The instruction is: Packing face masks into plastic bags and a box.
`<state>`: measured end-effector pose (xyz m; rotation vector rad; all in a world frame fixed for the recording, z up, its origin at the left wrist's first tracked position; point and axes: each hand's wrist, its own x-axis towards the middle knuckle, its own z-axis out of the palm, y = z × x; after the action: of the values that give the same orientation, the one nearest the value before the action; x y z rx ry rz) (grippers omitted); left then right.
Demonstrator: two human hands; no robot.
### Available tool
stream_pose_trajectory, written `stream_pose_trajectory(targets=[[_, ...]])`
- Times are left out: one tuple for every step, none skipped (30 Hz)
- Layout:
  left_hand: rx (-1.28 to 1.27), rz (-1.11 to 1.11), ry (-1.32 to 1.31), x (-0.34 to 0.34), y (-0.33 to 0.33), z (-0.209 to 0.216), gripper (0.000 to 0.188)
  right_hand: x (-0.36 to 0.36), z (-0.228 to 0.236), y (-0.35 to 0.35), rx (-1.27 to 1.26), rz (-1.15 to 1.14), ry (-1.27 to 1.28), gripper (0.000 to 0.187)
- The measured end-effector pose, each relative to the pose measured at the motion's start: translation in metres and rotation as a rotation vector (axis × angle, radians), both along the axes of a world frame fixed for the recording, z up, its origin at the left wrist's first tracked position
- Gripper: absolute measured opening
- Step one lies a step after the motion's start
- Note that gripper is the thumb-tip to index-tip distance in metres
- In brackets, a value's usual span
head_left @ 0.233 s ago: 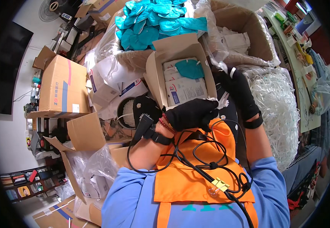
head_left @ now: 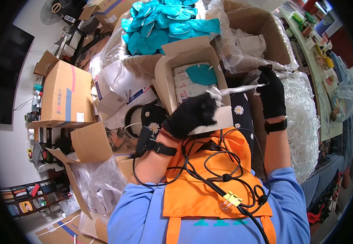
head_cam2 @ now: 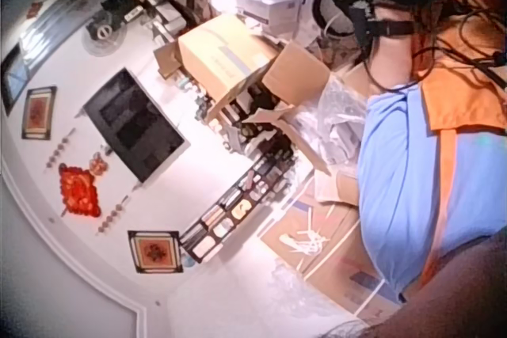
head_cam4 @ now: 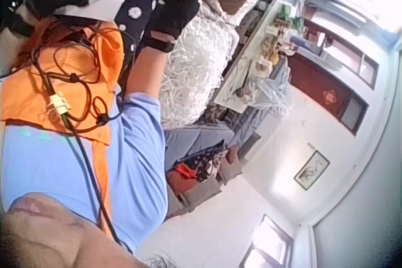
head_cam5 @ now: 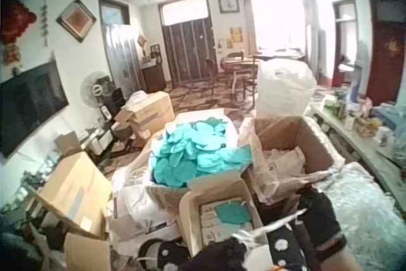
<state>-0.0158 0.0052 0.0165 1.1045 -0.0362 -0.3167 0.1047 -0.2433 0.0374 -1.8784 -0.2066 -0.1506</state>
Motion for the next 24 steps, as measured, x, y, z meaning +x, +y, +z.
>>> stream_pose_trajectory(targets=[[-0.29,0.025,0.041,0.007,0.009,-0.013,0.008,0.004,0.004,-0.003,0.531,-0.045,0.377,0.019],[-0.767,-0.017,0.13,0.019,0.016,-0.029,0.01,-0.001,0.009,-0.003,0.38,-0.042,0.278,0.02],[-1.229,-0.076,0.26,0.031,0.023,-0.036,0.011,-0.007,0.015,0.001,0.228,-0.03,0.181,0.021],[-0.818,0.023,0.143,0.029,0.024,-0.043,0.012,-0.012,0.018,0.005,0.076,-0.017,0.084,0.022],[-0.404,0.111,0.032,0.026,0.022,-0.04,0.014,-0.015,0.016,0.007,0.238,0.064,0.161,0.023],[-0.295,0.136,0.047,0.027,0.016,-0.037,0.014,-0.018,0.014,0.009,0.4,0.145,0.238,0.024],[-0.187,0.156,0.063,0.028,0.008,-0.034,0.016,-0.021,0.011,0.012,0.562,0.228,0.316,0.026],[-0.187,0.061,0.089,0.032,0.002,-0.039,0.018,-0.024,0.009,0.022,0.537,0.26,0.323,0.025],[-0.147,0.035,0.162,0.036,-0.01,-0.034,0.02,-0.028,0.008,0.035,0.509,0.288,0.33,0.025],[-0.108,0.009,0.236,0.038,-0.019,-0.029,0.022,-0.033,0.005,0.046,0.481,0.316,0.336,0.025],[0.166,0.003,0.085,0.034,-0.025,-0.016,0.023,-0.036,0.0,0.049,0.411,0.364,0.276,0.022],[0.484,-0.022,-0.299,0.035,-0.029,-0.025,0.022,-0.039,-0.006,0.053,0.346,0.412,0.212,0.021],[0.807,0.073,-0.666,0.036,-0.033,-0.034,0.023,-0.037,-0.01,0.053,0.545,0.44,0.406,0.021],[0.709,0.025,-0.621,0.034,-0.033,-0.035,0.026,-0.035,-0.014,0.054,0.706,0.409,0.517,0.022],[0.61,-0.023,-0.575,0.032,-0.033,-0.036,0.03,-0.032,-0.018,0.054,0.878,0.36,0.623,0.023],[0.663,-0.029,-0.641,0.028,-0.032,-0.037,0.035,-0.03,-0.022,0.053,1.045,0.294,0.717,0.025],[0.719,-0.023,-0.702,0.024,-0.03,-0.033,0.04,-0.032,-0.002,0.052,0.814,0.265,0.65,0.025],[0.716,-0.001,-0.712,0.02,-0.031,-0.033,0.039,-0.031,0.003,0.052,0.604,0.24,0.588,0.024],[0.712,0.021,-0.723,0.016,-0.032,-0.034,0.038,-0.031,0.008,0.053,0.392,0.206,0.532,0.024],[0.707,0.045,-0.734,0.015,-0.033,-0.033,0.037,-0.024,0.008,0.058,0.198,0.182,0.487,0.024],[0.746,0.036,-0.78,0.016,-0.035,-0.036,0.036,-0.022,0.004,0.057,0.055,0.185,0.365,0.023],[0.785,0.028,-0.825,0.019,-0.037,-0.04,0.036,-0.021,0.0,0.056,-0.089,0.17,0.243,0.022],[0.824,0.02,-0.869,0.021,-0.037,-0.034,0.036,-0.023,-0.008,0.052,-0.181,0.183,0.049,0.022],[0.83,-0.068,-0.859,0.02,-0.036,-0.028,0.036,-0.025,-0.013,0.048,-0.175,0.189,-0.014,0.022]])
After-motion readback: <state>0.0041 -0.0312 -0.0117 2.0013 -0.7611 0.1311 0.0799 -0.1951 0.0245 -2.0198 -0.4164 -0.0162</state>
